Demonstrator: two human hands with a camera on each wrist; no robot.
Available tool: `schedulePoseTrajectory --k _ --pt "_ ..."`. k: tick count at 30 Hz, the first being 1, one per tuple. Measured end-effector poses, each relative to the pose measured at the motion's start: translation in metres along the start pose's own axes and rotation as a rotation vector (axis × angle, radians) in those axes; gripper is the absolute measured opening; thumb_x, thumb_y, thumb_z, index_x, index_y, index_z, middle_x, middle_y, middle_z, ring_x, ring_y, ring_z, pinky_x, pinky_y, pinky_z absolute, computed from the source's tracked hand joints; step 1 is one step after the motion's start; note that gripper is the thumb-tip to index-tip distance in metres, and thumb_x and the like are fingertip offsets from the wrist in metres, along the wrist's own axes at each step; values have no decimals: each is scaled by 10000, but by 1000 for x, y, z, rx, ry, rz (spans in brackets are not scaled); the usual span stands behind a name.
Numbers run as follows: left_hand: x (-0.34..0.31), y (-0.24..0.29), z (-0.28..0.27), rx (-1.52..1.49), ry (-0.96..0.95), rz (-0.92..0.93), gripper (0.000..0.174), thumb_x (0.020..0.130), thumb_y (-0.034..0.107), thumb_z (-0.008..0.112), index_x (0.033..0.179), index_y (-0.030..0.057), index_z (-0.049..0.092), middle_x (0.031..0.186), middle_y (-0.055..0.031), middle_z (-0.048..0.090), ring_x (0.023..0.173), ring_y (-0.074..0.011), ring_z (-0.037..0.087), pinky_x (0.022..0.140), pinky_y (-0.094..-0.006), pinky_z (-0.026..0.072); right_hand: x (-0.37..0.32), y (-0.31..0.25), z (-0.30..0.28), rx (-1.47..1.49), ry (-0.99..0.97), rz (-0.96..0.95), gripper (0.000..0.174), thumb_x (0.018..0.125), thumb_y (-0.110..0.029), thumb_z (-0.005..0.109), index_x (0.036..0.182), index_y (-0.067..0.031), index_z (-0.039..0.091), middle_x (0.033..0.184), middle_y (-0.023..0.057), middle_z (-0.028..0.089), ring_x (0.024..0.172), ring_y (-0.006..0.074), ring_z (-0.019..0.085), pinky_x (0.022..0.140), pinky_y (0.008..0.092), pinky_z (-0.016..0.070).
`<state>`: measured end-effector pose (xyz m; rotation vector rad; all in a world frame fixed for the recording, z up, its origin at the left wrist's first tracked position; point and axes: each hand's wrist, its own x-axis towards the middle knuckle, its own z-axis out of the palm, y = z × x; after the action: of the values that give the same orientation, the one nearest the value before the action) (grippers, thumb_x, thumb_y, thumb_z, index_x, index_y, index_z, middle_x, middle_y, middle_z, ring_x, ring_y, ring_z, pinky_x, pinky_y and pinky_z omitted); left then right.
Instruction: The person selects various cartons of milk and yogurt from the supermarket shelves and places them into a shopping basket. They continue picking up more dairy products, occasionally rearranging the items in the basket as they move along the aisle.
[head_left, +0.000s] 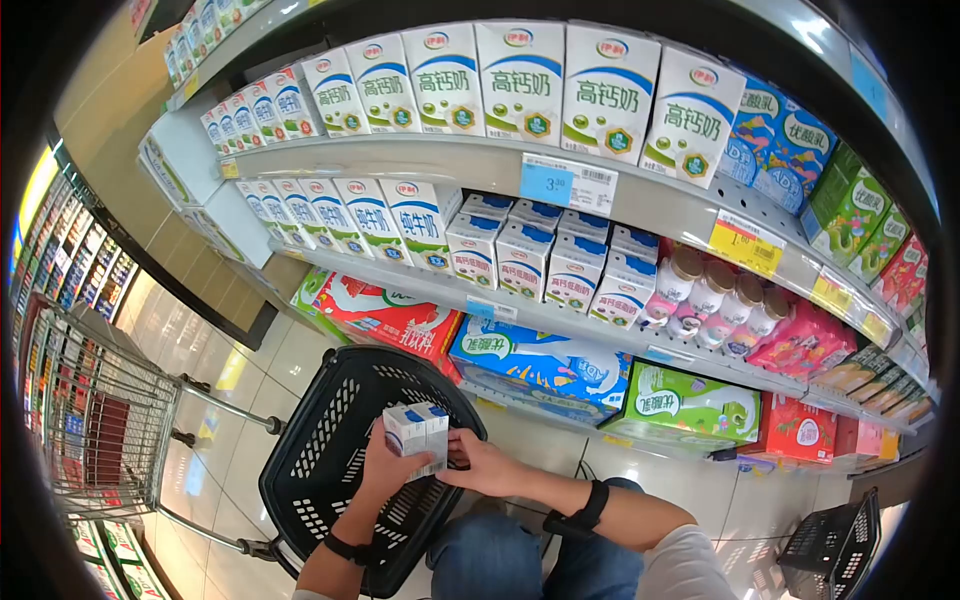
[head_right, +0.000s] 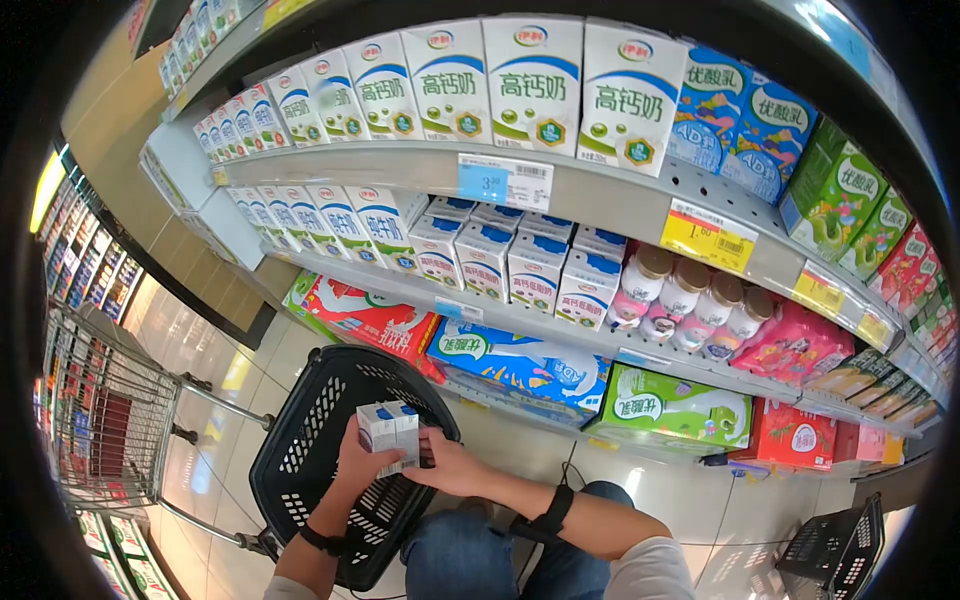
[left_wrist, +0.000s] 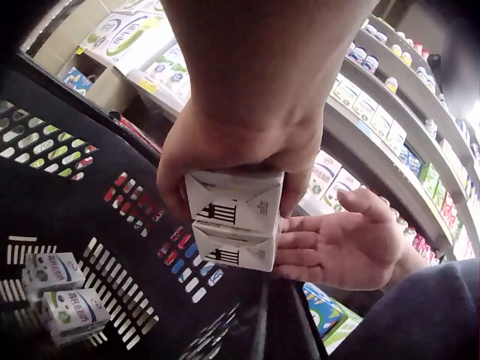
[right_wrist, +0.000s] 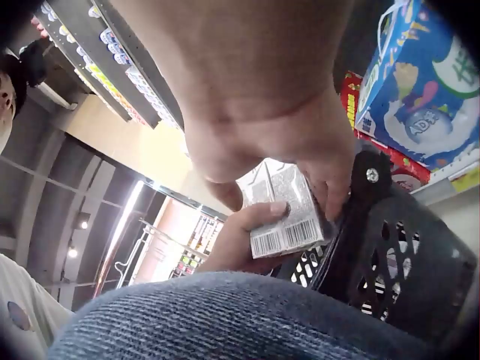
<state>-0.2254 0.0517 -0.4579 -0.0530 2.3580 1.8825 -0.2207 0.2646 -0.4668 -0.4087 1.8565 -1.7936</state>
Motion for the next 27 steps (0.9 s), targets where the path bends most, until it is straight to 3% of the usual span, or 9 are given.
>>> schedulePoseTrajectory --k 5,7,10,16,17,19,20,22,27 --pt "20 -37 -16 -46 33 -37 746 657 -23 828 1287 -6 430 1170 -127 625 1099 -220 628 951 -370 516 -37 -14 -31 64 -72 16 622 909 -160 696 1425 -50 367 1348 192 562 1230 257 578 1005 372 489" --pt "33 -62 -25 263 90 -87 800 600 169 888 1265 15 471 1108 -166 666 1079 -264 656 928 -369 515 -64 -21 -57 -4 -3 -45 511 916 -99 664 1378 -73 448 1261 153 626 1160 220 624 982 358 503" --pt "43 -77 -17 499 79 -108 826 589 223 876 1276 19 466 1130 -214 657 1061 -345 656 937 -406 511 -103 -12 -92 -14 182 -101 443 907 -75 664 1318 -59 499 1151 101 675 1049 201 660 913 345 529" --pt "67 -146 27 888 -208 -326 779 725 278 737 1374 -9 415 1203 -292 618 1115 -445 603 963 -480 482 -183 -15 -119 89 453 -52 310 921 -4 626 1218 -32 543 1018 91 701 967 166 676 868 312 539" --pt "75 -177 27 881 -208 -322 779 725 278 737 1374 -9 415 1203 -292 618 1115 -445 603 963 -480 482 -192 -10 -118 121 505 -47 280 928 1 615 1198 -24 547 995 93 704 952 162 678 862 311 539" --pt "92 -288 23 585 -224 -544 715 807 326 669 1379 -15 410 1209 -299 615 1126 -457 596 976 -494 472 -212 -1 -112 115 530 -1 268 929 5 612 1189 -18 552 996 95 704 955 164 677 852 310 541" --pt "84 -322 27 684 -164 -391 620 908 404 551 1365 1 435 1215 -305 611 1138 -446 597 981 -507 464 -225 2 -111 112 561 43 256 930 10 609 1180 -11 557 996 97 704 958 165 677 842 310 543" --pt "69 -224 50 1019 -386 -324 623 962 490 447 1384 32 432 1253 -300 594 1159 -440 591 990 -512 457 -242 8 -106 94 585 79 249 931 -4 624 1174 -3 569 988 97 709 917 162 686 819 304 551" --pt "80 -266 63 1003 -302 -350 562 943 425 491 1405 114 411 1238 -256 613 1124 -447 612 894 -606 474 -271 5 -104 54 636 81 268 937 -22 619 1200 -2 570 981 96 714 886 156 691 798 278 535"
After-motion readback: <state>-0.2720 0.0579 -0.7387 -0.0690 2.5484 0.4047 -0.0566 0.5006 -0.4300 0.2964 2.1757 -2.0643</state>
